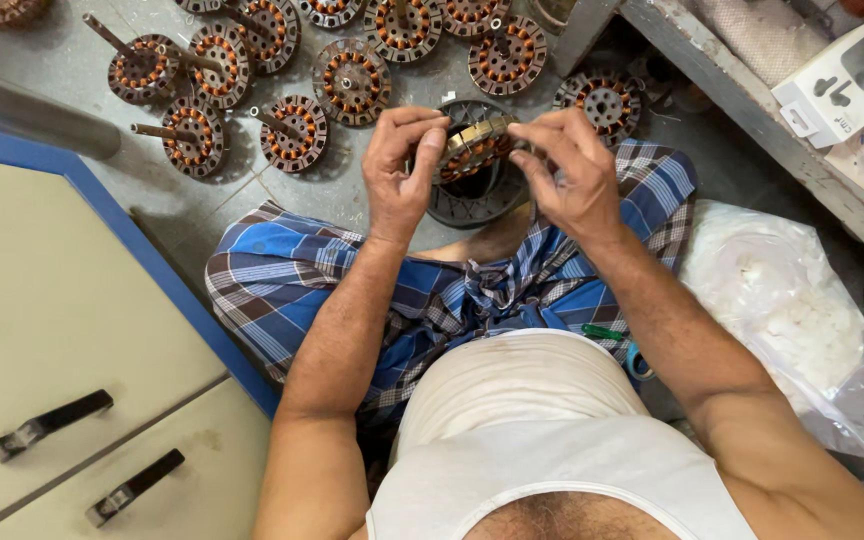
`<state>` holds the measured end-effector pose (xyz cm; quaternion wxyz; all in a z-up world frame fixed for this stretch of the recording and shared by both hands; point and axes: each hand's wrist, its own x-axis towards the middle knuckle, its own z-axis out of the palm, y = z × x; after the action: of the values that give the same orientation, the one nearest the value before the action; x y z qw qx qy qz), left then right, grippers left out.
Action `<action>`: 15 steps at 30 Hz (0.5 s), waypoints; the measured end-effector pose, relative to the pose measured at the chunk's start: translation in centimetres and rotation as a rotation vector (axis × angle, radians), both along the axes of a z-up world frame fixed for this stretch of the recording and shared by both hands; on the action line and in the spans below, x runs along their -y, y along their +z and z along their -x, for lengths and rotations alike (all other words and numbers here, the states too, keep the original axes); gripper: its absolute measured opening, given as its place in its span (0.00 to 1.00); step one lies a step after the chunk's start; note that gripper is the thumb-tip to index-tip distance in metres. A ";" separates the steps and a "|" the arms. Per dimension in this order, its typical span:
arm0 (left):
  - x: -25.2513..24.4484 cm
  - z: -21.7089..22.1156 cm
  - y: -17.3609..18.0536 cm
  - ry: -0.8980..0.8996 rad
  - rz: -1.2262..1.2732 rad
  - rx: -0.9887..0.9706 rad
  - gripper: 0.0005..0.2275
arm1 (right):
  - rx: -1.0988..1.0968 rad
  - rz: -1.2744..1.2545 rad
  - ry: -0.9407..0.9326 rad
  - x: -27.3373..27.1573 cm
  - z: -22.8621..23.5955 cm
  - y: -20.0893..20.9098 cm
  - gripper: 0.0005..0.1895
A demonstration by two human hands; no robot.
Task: The person sits on the floor and assembles a circular motor stator by inserting small white insulating pieces into the copper-wound slots. They handle the stator with both hands, rotate it to access different slots, and place the pieces one by one.
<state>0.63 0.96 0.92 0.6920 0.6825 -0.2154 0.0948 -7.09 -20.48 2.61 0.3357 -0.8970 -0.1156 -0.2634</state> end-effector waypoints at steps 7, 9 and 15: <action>0.1 0.1 0.5 -0.053 -0.077 0.057 0.06 | 0.137 0.185 0.066 -1.3 -0.7 1.4 0.23; 0.0 0.0 0.4 -0.063 -0.077 0.041 0.06 | 0.154 0.247 0.053 -1.1 -0.7 1.2 0.24; 0.2 -0.3 0.3 -0.062 -0.100 0.031 0.05 | 0.164 0.346 0.023 -0.8 -0.7 0.4 0.27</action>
<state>0.95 0.76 1.19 0.6564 0.7075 -0.2518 0.0729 -6.43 -19.67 3.00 0.1689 -0.9154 -0.1965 -0.3080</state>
